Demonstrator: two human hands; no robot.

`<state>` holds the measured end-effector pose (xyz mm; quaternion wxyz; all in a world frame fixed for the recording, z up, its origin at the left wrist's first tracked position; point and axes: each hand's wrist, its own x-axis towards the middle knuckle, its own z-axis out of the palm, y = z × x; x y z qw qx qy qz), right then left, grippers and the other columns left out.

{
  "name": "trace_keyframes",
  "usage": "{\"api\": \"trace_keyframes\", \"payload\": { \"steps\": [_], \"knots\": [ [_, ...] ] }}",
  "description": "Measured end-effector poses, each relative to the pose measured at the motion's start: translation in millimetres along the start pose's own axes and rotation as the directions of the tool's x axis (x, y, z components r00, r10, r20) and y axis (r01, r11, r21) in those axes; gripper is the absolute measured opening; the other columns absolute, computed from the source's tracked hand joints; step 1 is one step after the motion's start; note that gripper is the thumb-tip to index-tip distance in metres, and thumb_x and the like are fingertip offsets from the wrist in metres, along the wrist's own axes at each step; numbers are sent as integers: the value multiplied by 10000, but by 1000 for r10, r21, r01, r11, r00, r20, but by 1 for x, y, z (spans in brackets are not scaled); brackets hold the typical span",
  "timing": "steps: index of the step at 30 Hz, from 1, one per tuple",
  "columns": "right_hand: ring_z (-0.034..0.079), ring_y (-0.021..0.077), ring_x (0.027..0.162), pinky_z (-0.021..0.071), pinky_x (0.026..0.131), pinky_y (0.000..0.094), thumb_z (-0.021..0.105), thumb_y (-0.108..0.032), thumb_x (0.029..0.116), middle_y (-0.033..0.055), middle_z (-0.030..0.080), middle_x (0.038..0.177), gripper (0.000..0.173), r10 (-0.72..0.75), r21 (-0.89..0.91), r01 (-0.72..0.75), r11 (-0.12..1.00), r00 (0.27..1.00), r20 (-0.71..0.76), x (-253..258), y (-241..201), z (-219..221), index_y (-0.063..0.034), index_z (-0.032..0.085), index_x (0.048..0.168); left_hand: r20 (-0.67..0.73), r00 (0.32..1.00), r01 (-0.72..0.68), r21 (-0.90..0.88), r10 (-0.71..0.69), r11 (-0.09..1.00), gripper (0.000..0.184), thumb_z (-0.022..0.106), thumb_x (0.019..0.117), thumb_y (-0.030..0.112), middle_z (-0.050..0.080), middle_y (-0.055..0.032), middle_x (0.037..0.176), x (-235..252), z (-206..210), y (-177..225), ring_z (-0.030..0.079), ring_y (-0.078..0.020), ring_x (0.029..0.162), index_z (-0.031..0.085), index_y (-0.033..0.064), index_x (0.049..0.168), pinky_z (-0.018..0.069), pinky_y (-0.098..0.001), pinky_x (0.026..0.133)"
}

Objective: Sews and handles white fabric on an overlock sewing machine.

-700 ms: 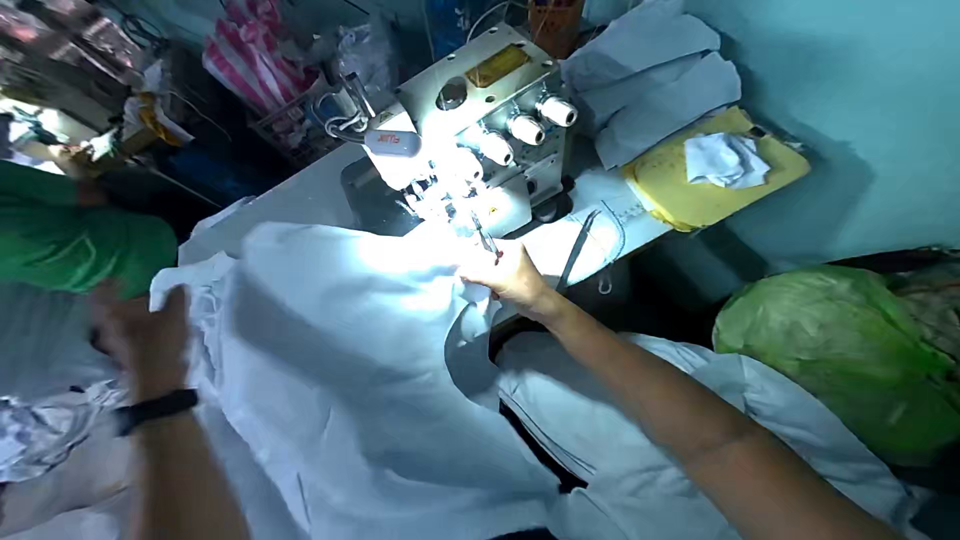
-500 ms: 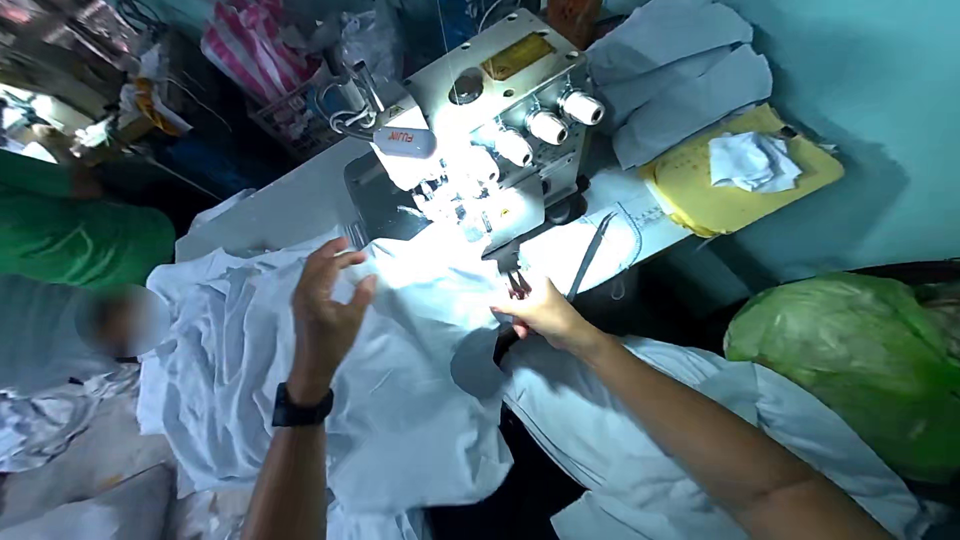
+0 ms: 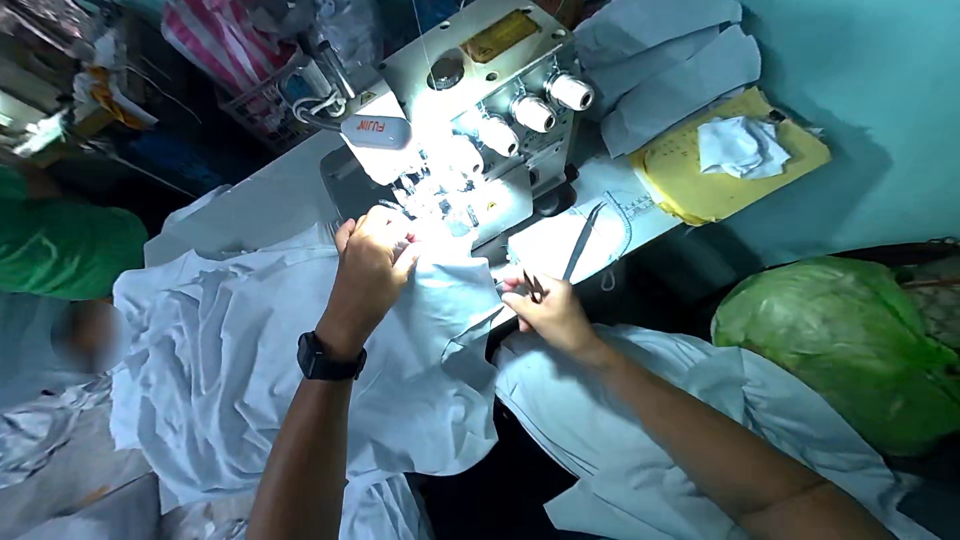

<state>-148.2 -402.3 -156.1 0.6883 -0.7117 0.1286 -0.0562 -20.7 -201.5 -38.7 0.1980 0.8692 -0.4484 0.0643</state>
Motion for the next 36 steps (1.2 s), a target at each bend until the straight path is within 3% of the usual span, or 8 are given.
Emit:
{"api": "trace_keyframes", "payload": {
  "steps": [2, 5, 13, 18, 21, 26, 29, 36],
  "knots": [
    [536, 52, 462, 481, 448, 192, 644, -6, 978, 62, 683, 801, 325, 211, 157, -228, 961, 971, 115, 14, -11, 0, 28, 600, 1299, -14, 999, -47, -2, 47, 999, 89, 617, 949, 12, 644, -220, 1110, 0, -1, -1, 615, -366, 1068, 684, -45, 967, 440, -551, 950],
    [505, 72, 419, 460, 437, 208, 652, -55, 991, 39, 565, 594, 153, 296, 42, -309, 950, 936, 192, 22, -11, 2, 21, 599, 1112, -60, 997, -56, -11, 55, 998, 162, 532, 1017, 11, 669, -225, 1124, -3, -7, 3, 670, -305, 1038, 645, -79, 1090, 533, -420, 943],
    [564, 4, 547, 509, 545, 164, 617, -78, 955, 40, 639, 705, 163, -174, -139, 181, 974, 983, 64, -31, 3, -8, 54, 705, 917, -108, 928, -311, 301, 356, 901, 96, 566, 975, 118, 625, -114, 768, -62, -7, 44, 600, -266, 623, 631, 52, 950, 436, -360, 505],
    [561, -61, 615, 490, 583, 115, 628, -43, 941, -39, 669, 772, 141, -56, 109, 18, 994, 933, 356, -48, -19, -16, 26, 723, 1019, -251, 936, -184, 249, 247, 951, 142, 483, 1084, 193, 588, -79, 835, -83, -33, 57, 581, -205, 719, 592, 117, 1037, 466, -298, 641],
    [553, -31, 622, 487, 606, 161, 606, -97, 970, -2, 674, 778, 172, 37, -71, -20, 997, 969, 246, -24, -12, -8, 9, 740, 991, -238, 960, -113, 166, 151, 980, 241, 513, 1037, 162, 660, -141, 804, -62, -17, 25, 635, -230, 679, 683, 18, 943, 478, -344, 581],
    [509, 48, 663, 437, 608, 209, 734, -99, 868, 24, 568, 754, 144, -147, -208, 140, 968, 989, -19, -5, 12, 9, -16, 690, 759, -205, 978, -56, -89, 37, 994, 203, 582, 993, 74, 711, -178, 901, -42, -2, -5, 677, -131, 829, 719, -72, 1030, 527, -237, 797],
    [597, 62, 634, 552, 584, 194, 755, -51, 880, 103, 617, 911, 112, -44, -89, 43, 995, 999, -11, -4, 13, 11, 46, 698, 883, -201, 979, -48, -118, 23, 992, 194, 583, 983, 43, 695, -194, 931, -34, 0, -13, 662, -135, 865, 705, -100, 1032, 517, -236, 833],
    [516, 16, 426, 472, 443, 179, 754, -9, 892, 8, 623, 571, 80, 173, 171, -169, 971, 985, -9, -1, 12, 13, 22, 714, 830, -177, 981, 30, -233, -73, 972, 191, 596, 1021, 130, 677, -57, 937, -20, 2, -19, 573, 62, 764, 675, -39, 1065, 470, -96, 714]
  ]
}}
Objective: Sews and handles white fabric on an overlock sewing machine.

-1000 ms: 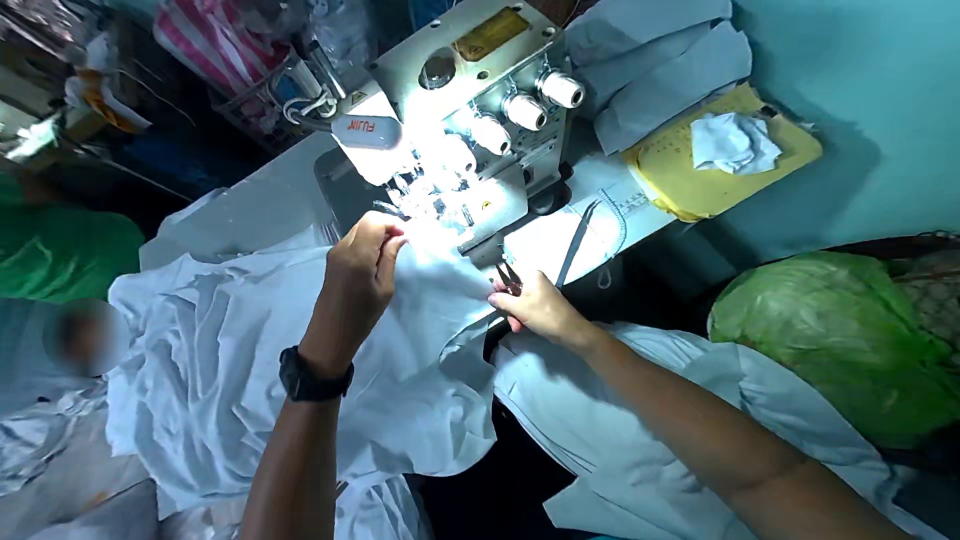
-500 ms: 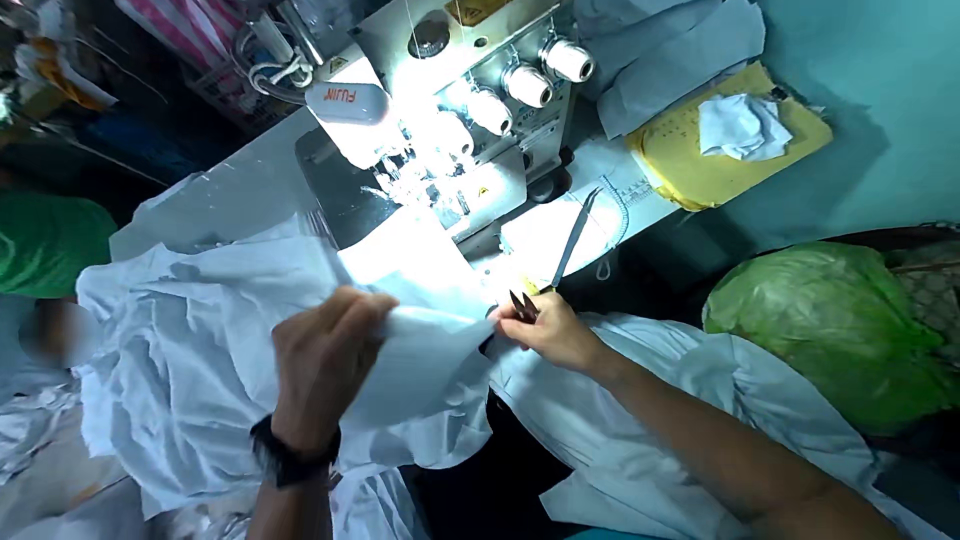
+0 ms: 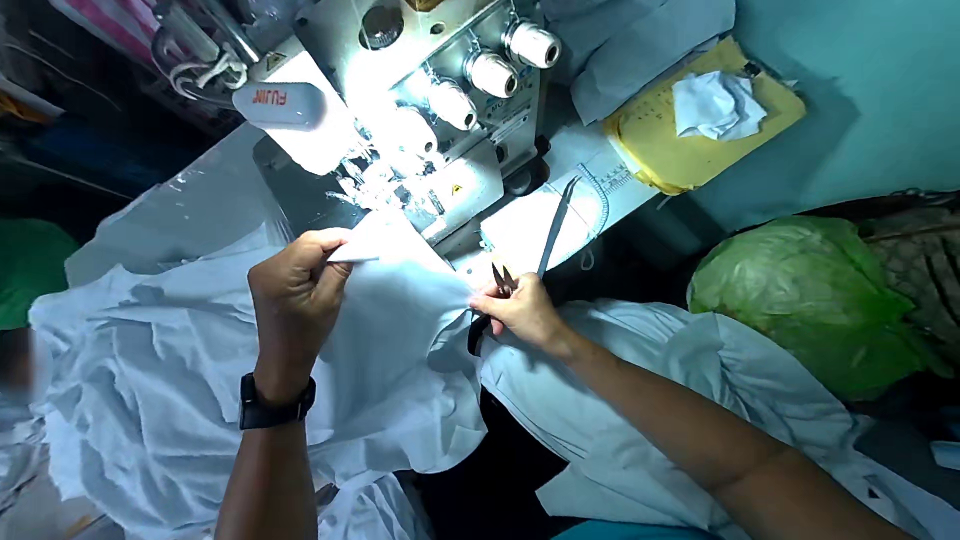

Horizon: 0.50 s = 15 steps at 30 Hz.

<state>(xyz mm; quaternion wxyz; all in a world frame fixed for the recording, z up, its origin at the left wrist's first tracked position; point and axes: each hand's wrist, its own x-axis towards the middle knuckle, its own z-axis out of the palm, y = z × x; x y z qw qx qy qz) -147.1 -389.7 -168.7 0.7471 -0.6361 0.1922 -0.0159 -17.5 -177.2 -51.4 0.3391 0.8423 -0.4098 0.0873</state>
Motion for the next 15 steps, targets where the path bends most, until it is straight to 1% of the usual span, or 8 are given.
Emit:
{"api": "trace_keyframes", "payload": {
  "steps": [3, 5, 7, 9, 10, 12, 14, 15],
  "knots": [
    [513, 27, 417, 472, 436, 187, 765, -1, 878, 8, 603, 550, 106, 7, 13, -7, 1000, 998, -55, 0, 2, 3, 15, 695, 800, 17, 1000, 9, -19, -9, 1000, 145, 579, 1028, 120, 631, -44, 860, 7, 6, -8, 527, 28, 672, 652, -5, 1039, 437, -111, 626],
    [508, 32, 414, 466, 429, 189, 770, 7, 859, 8, 592, 545, 143, 7, 13, -6, 1000, 996, -85, 0, 3, 5, 2, 673, 754, 4, 999, 50, -94, -50, 994, 102, 590, 1020, 114, 584, -5, 788, 10, 12, -17, 493, 31, 607, 637, 24, 1020, 412, -98, 569],
    [513, 31, 429, 466, 431, 187, 777, 13, 829, 5, 598, 571, 165, 12, 0, -12, 1000, 994, -107, -1, 3, 6, -11, 657, 719, 15, 996, 85, -198, -84, 977, 51, 610, 999, 86, 596, 34, 810, 11, 13, -22, 523, 48, 626, 627, 58, 1038, 443, -84, 583],
    [524, 31, 458, 467, 444, 189, 777, -3, 789, -5, 603, 604, 186, 9, -39, -13, 999, 996, -93, -5, 3, 3, -34, 617, 700, 34, 994, 112, -228, -107, 967, 56, 625, 992, 84, 618, 45, 848, 9, 13, -19, 546, 51, 658, 638, 72, 1045, 463, -89, 602],
    [530, 32, 476, 471, 453, 193, 770, -21, 778, -11, 597, 626, 185, 4, -69, -9, 998, 998, -66, -8, 3, 1, -44, 596, 721, 43, 992, 126, -213, -119, 969, 60, 634, 986, 88, 630, 37, 874, 8, 12, -16, 561, 47, 683, 650, 70, 1041, 473, -98, 616],
    [537, 28, 516, 481, 484, 192, 757, -52, 780, -7, 600, 704, 161, 23, -131, -21, 991, 1000, 18, -16, 4, -5, -19, 617, 853, 58, 989, 145, -163, -137, 976, 66, 669, 958, 79, 641, 9, 928, 7, 11, -8, 580, 27, 737, 687, 49, 1014, 488, -119, 658],
    [545, 32, 535, 479, 498, 190, 756, -54, 801, 9, 630, 762, 229, 78, -158, -65, 985, 993, 83, -22, 4, -9, 14, 649, 991, 68, 986, 159, -114, -152, 981, 59, 686, 951, 83, 652, -1, 950, 8, 11, -1, 587, 19, 771, 717, 44, 982, 488, -127, 691],
    [542, 28, 533, 473, 497, 186, 754, -54, 807, 8, 637, 767, 248, 93, -162, -76, 984, 991, 97, -24, 4, -10, 17, 655, 1023, 73, 985, 165, -90, -159, 982, 72, 680, 958, 91, 666, 1, 960, 10, 11, 1, 601, 20, 802, 733, 45, 976, 494, -129, 720]
  ]
}}
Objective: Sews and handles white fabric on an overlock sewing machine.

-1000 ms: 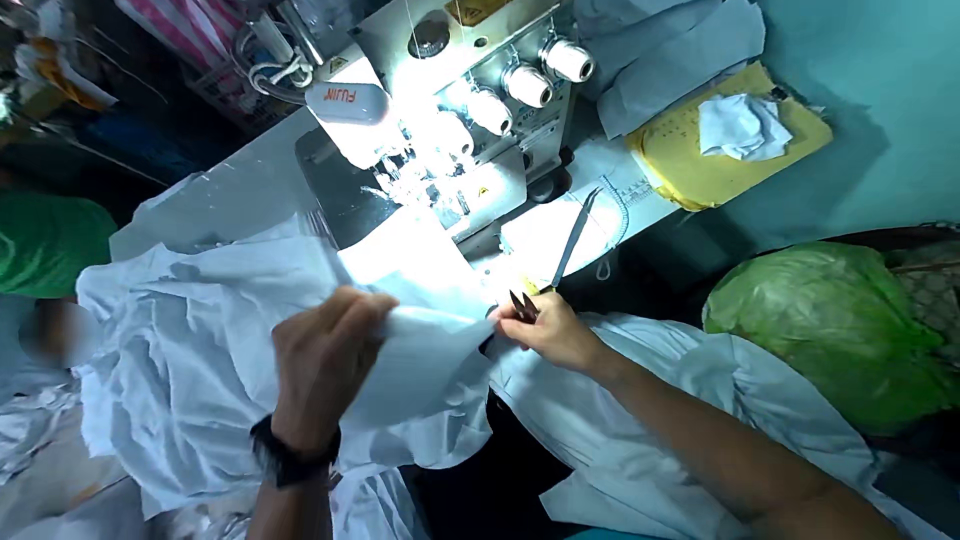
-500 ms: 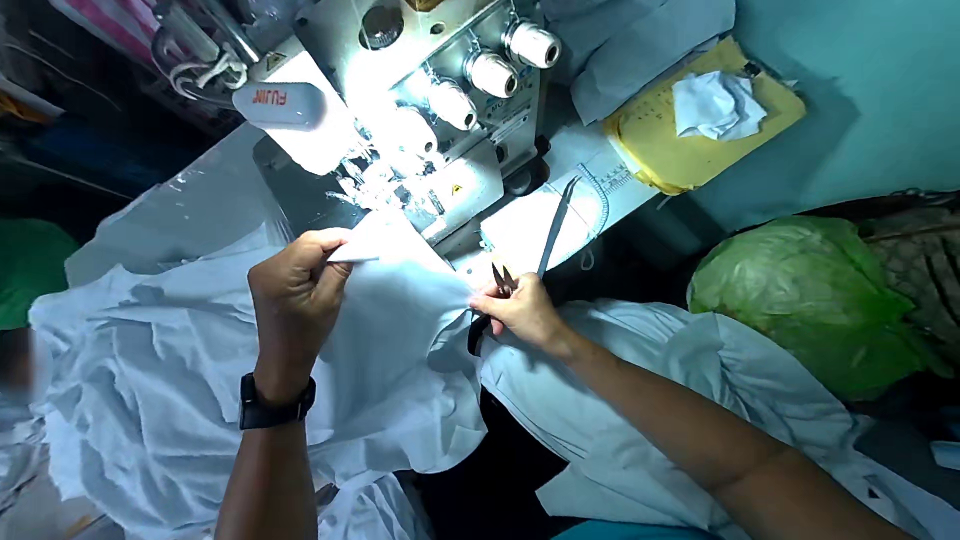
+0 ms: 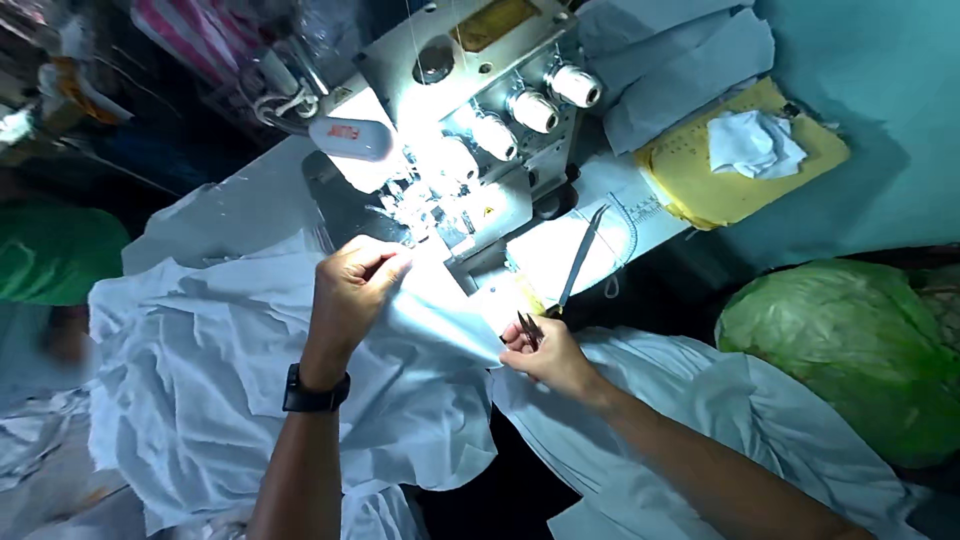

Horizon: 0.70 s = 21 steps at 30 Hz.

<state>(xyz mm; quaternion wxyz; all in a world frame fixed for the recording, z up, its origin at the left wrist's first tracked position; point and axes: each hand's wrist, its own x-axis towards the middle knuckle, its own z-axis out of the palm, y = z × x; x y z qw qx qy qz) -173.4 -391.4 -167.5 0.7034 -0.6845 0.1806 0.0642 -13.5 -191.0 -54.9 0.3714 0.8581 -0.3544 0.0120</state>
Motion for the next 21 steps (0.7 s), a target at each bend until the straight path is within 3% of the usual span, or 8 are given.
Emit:
{"api": "trace_keyframes", "payload": {
  "steps": [4, 6, 8, 9, 11, 13, 17, 21],
  "knots": [
    [537, -3, 545, 456, 509, 161, 742, -57, 818, -18, 655, 757, 257, 1, 3, -1, 1000, 1000, 21, -1, 1, 1, 13, 675, 1056, -13, 998, 65, 39, -65, 997, 56, 700, 943, 85, 666, -2, 915, 6, 2, 5, 585, 12, 736, 741, 47, 951, 477, -140, 664],
    [532, -15, 565, 449, 531, 153, 734, -68, 818, -32, 660, 765, 289, -15, -10, 16, 1000, 999, 35, -2, 2, 0, 15, 686, 1091, -75, 990, 119, 10, -118, 993, 51, 726, 891, 30, 660, 2, 851, 8, 8, 5, 545, 2, 635, 713, 57, 932, 448, -146, 577],
    [510, -28, 559, 431, 526, 145, 728, -65, 820, -51, 658, 755, 341, -44, -4, 44, 999, 998, 53, -2, 3, -1, 20, 691, 1148, -138, 983, 129, 41, -123, 991, 90, 730, 868, 11, 647, -6, 842, 9, 14, 7, 538, -17, 630, 689, 65, 929, 441, -162, 561],
    [501, -36, 554, 427, 522, 141, 722, -66, 827, -62, 653, 747, 349, -57, 1, 57, 998, 996, 68, -3, 4, -2, 19, 694, 1165, -153, 983, 116, 112, -99, 987, 68, 728, 884, 32, 661, -30, 896, 8, 17, 10, 584, -54, 696, 714, 60, 944, 489, -205, 613],
    [485, -58, 556, 420, 527, 124, 709, -75, 857, -82, 624, 722, 261, -93, 3, 93, 996, 990, 109, -4, 7, -3, 9, 720, 1104, -155, 988, 75, 355, -21, 932, 114, 684, 949, 78, 676, -131, 1017, 2, 27, 24, 666, -235, 882, 761, 35, 1020, 558, -409, 751],
    [508, -68, 580, 429, 550, 116, 700, -96, 885, -64, 637, 717, 104, -162, -11, 165, 986, 975, 149, -5, 12, -5, -13, 741, 933, -171, 983, 47, 605, 72, 795, 199, 597, 992, 95, 671, -220, 1072, -12, 51, 38, 652, -387, 968, 749, 8, 1087, 498, -551, 803],
    [580, -47, 760, 459, 679, 102, 678, -99, 895, 16, 688, 858, 115, -379, -43, 391, 919, 909, 175, -4, 25, -7, -3, 728, 853, -310, 940, 165, 780, 144, 604, 320, 516, 1028, 197, 703, -182, 1215, -33, 104, 39, 642, -352, 1169, 725, 19, 1192, 406, -575, 1026],
    [597, -64, 660, 496, 628, 103, 659, -89, 905, -8, 696, 765, 129, -386, -67, 394, 917, 917, 102, -10, 16, -4, 4, 746, 888, -390, 913, 217, 709, 117, 671, 378, 440, 1064, 254, 693, -193, 1230, -29, 112, 33, 624, -366, 1221, 734, 47, 1181, 314, -649, 1108]
  ]
}}
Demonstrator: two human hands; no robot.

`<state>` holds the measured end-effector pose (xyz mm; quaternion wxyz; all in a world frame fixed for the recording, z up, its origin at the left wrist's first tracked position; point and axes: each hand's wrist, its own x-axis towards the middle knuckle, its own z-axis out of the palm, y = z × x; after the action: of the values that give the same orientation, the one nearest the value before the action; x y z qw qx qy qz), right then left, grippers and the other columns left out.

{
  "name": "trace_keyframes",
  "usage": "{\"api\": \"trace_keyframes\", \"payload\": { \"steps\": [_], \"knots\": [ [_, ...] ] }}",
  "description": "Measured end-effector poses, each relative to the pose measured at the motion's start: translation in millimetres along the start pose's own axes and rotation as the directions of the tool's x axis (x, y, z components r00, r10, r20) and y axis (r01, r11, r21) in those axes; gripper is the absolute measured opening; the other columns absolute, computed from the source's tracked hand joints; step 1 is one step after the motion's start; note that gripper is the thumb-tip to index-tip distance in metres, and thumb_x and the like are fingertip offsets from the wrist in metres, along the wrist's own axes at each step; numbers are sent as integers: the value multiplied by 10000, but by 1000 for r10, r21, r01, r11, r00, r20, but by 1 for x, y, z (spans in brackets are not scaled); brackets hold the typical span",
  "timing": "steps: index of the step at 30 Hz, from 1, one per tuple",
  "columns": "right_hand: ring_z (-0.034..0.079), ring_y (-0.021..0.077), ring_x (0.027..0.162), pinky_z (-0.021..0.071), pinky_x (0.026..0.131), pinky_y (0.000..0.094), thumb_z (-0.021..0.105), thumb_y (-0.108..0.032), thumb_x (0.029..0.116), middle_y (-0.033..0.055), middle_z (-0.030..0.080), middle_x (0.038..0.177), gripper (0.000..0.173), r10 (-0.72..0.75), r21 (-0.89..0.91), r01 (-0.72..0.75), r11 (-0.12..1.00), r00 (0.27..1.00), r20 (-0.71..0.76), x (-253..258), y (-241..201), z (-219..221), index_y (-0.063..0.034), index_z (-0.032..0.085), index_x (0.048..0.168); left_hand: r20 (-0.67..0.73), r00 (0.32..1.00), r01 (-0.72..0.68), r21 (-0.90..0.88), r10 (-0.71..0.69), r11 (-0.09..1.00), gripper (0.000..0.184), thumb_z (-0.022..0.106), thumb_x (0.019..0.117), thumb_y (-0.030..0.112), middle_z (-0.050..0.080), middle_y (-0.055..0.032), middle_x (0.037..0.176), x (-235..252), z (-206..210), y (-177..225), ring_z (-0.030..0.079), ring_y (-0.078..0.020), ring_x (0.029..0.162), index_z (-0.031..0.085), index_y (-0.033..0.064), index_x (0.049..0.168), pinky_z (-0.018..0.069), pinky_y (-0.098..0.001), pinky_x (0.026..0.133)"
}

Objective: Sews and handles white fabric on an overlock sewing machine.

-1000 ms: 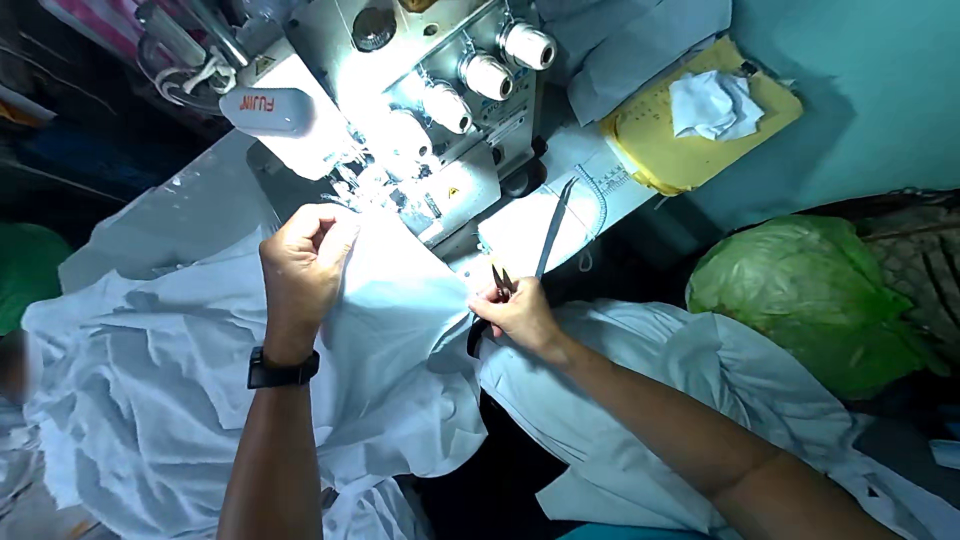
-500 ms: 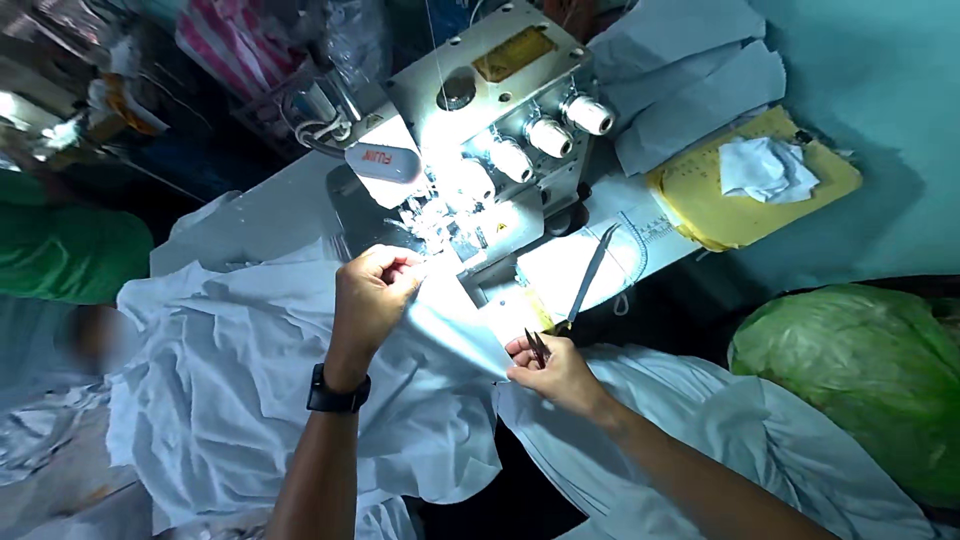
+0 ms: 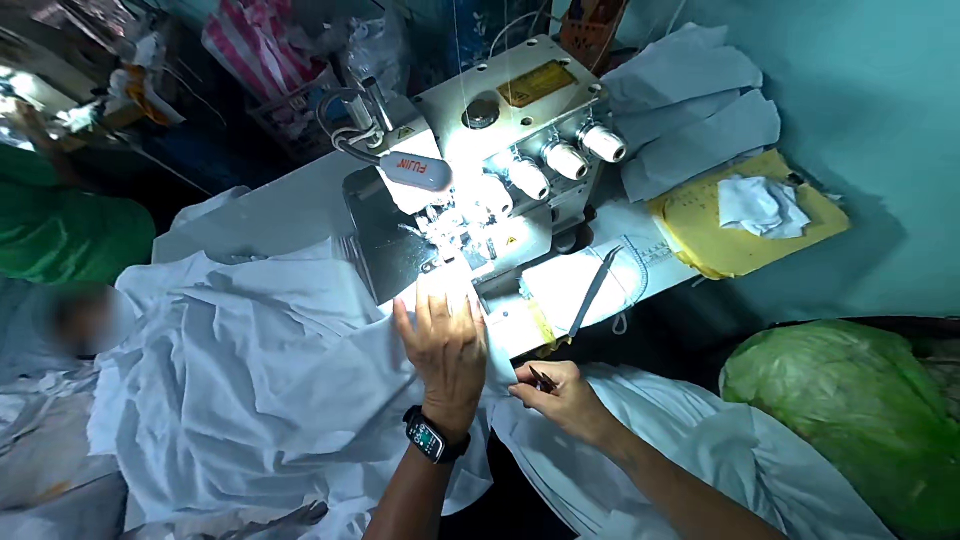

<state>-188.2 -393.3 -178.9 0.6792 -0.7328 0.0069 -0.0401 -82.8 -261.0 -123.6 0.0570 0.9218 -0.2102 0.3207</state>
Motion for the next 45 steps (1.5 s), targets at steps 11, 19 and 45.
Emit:
{"api": "trace_keyframes", "payload": {
  "steps": [11, 19, 45],
  "knots": [
    [587, -58, 664, 478, 611, 86, 712, -26, 823, 7, 686, 774, 129, -227, -64, 221, 973, 967, -118, 19, -24, 8, 26, 675, 935, 247, 960, -13, -440, 135, 898, 303, 467, 1029, 111, 668, -233, 1225, 48, -14, -58, 624, -350, 1207, 630, -72, 1208, 446, -502, 1061],
    [630, -41, 689, 525, 645, 114, 694, 10, 833, 36, 729, 802, 75, -336, -88, 325, 942, 918, -211, 85, -42, 20, 47, 723, 892, 404, 914, 191, -485, 25, 853, 301, 592, 1020, 138, 689, -271, 1119, 108, 9, -90, 656, -453, 1098, 594, -54, 1251, 469, -635, 968],
    [690, 308, 620, 509, 484, 480, 727, -87, 797, 125, 676, 707, 72, -449, -803, 239, 546, 893, -39, 94, 15, 25, -27, 687, 798, 297, 951, 41, -381, 81, 924, 609, 660, 973, 376, 598, -234, 1354, 25, -73, -109, 584, -357, 1250, 521, -33, 1402, 452, -547, 1040]
  ]
}}
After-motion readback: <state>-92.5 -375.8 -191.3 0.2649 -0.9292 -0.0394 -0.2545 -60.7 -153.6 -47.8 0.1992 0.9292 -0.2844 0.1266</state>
